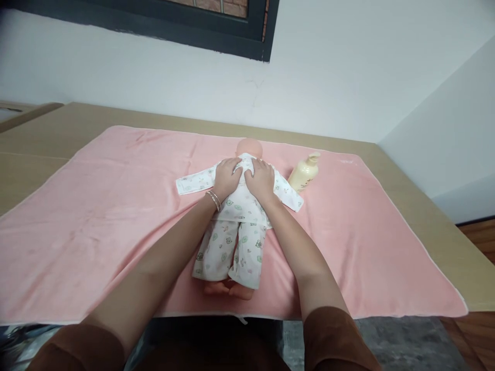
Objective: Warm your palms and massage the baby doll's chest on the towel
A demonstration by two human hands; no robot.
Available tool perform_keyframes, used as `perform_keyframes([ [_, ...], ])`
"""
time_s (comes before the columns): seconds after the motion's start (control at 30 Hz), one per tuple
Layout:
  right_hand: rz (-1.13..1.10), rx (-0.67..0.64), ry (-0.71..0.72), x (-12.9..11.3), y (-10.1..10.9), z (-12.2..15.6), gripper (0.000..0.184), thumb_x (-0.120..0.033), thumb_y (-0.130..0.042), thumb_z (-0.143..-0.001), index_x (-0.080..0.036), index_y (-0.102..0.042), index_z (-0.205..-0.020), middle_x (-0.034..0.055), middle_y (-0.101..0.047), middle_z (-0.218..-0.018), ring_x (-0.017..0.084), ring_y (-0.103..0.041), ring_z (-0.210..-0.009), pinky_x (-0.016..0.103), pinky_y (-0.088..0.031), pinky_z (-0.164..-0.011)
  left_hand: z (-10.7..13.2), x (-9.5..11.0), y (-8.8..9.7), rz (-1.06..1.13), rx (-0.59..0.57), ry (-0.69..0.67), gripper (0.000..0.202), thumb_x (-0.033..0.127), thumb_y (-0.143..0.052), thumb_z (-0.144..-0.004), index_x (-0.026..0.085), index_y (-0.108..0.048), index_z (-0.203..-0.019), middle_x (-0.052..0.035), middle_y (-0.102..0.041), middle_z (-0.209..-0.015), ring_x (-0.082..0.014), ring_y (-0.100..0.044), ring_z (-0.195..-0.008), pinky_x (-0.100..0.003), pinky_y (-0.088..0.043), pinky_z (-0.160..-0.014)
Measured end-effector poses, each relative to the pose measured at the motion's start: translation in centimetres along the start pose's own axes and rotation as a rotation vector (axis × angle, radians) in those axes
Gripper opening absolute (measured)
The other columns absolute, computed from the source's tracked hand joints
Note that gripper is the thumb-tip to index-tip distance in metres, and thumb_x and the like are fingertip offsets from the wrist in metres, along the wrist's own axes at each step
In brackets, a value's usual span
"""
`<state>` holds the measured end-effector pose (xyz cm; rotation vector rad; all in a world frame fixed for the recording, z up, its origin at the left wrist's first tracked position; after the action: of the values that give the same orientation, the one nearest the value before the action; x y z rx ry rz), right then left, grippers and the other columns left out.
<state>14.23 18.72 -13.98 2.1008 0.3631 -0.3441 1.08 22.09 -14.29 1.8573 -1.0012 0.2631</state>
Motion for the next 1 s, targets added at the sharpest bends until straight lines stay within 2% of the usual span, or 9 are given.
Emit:
perform_keyframes([
  [0.1, -0.024, -0.048, 0.039, 0.5, -0.4, -0.3, 0.048, -0.022, -0.044, -0.087, -0.016, -0.058, -0.132, 0.0117, -0.058, -0.138, 0.029, -0.049, -0.130, 0.050, -0.032, -0.111, -0.2, 0.0, 0.0, -0.028, -0.065, -0.044, 0.036, 0.031, -0.046, -0.093, 0.025, -0.060, -0.126, -0.0055, -0.063, -0.132, -0.0256, -0.052, -0.126, -0.050, -0.030, -0.114],
  [0.17, -0.045, -0.037, 0.058, 0.4, -0.4, -0.1, 0.045, -0.021, -0.042, -0.088, -0.017, -0.061, -0.129, 0.0100, -0.058, -0.137, 0.027, -0.049, -0.130, 0.049, -0.031, -0.113, -0.2, 0.0, 0.0, -0.029, -0.078, -0.059, 0.036, 0.032, -0.048, -0.093, 0.026, -0.061, -0.126, -0.0051, -0.063, -0.131, -0.0249, -0.052, -0.125, -0.049, -0.031, -0.113],
  [0.3, -0.044, 0.052, 0.040, -0.3, 0.1, 0.7, 0.038, -0.022, -0.044, -0.088, -0.019, -0.070, -0.116, 0.0087, -0.065, -0.128, 0.025, -0.056, -0.122, 0.042, -0.038, -0.109, 0.0, 0.0, 0.0, 0.011, 0.002, -0.039, 0.028, 0.030, -0.052, -0.091, 0.022, -0.071, -0.111, -0.0066, -0.068, -0.120, -0.0229, -0.057, -0.117, -0.041, -0.039, -0.107],
  [0.43, -0.020, 0.088, -0.037, -1.0, 0.6, 1.1, 0.035, -0.023, -0.045, -0.088, -0.019, -0.071, -0.112, 0.0091, -0.069, -0.121, 0.027, -0.059, -0.118, 0.040, -0.042, -0.104, 0.3, 0.2, 0.0, 0.006, 0.078, 0.010, 0.026, 0.027, -0.053, -0.089, 0.020, -0.073, -0.101, -0.0070, -0.071, -0.109, -0.0237, -0.058, -0.110, -0.039, -0.043, -0.102],
  [0.67, 0.016, 0.061, -0.036, -0.8, 0.4, 0.7, 0.042, -0.022, -0.044, -0.086, -0.016, -0.065, -0.122, 0.0109, -0.063, -0.130, 0.032, -0.053, -0.125, 0.047, -0.039, -0.107, -0.1, -0.2, -0.2, -0.055, 0.027, -0.003, 0.033, 0.027, -0.050, -0.089, 0.016, -0.066, -0.116, -0.0107, -0.066, -0.122, -0.0274, -0.056, -0.117, -0.043, -0.040, -0.106],
  [0.77, 0.031, 0.046, -0.014, -0.4, 0.1, 0.4, 0.046, -0.022, -0.044, -0.086, -0.014, -0.062, -0.127, 0.0120, -0.062, -0.132, 0.033, -0.051, -0.126, 0.050, -0.039, -0.107, -0.2, -0.4, -0.3, -0.048, 0.017, -0.005, 0.033, 0.028, -0.050, -0.089, 0.017, -0.065, -0.116, -0.0098, -0.066, -0.125, -0.0265, -0.056, -0.119, -0.042, -0.040, -0.108],
  [0.9, -0.025, 0.050, 0.072, -0.1, -0.1, 0.4, 0.044, -0.020, -0.041, -0.087, -0.014, -0.064, -0.124, 0.0109, -0.063, -0.131, 0.028, -0.053, -0.125, 0.045, -0.039, -0.109, 0.1, -0.4, -0.3, -0.001, 0.068, -0.004, 0.030, 0.027, -0.052, -0.088, 0.017, -0.069, -0.111, -0.0083, -0.070, -0.119, -0.0243, -0.059, -0.114, -0.041, -0.042, -0.106],
  [1.0, -0.061, 0.067, 0.104, -0.3, 0.1, 0.8, 0.042, -0.019, -0.039, -0.088, -0.016, -0.067, -0.119, 0.0079, -0.065, -0.129, 0.022, -0.054, -0.126, 0.042, -0.034, -0.113, 0.3, -0.2, -0.2, 0.009, 0.115, -0.016, 0.027, 0.028, -0.053, -0.087, 0.019, -0.071, -0.105, -0.0069, -0.072, -0.114, -0.0238, -0.061, -0.110, -0.040, -0.044, -0.104],
])
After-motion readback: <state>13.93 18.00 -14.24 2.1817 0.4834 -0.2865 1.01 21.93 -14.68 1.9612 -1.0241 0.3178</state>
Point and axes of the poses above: each hand's wrist, its own z-axis away from the middle knuckle, its own y-axis out of the back of the hand, x = y × z, the point moved 1 cm from there along -z, towards the middle knuckle
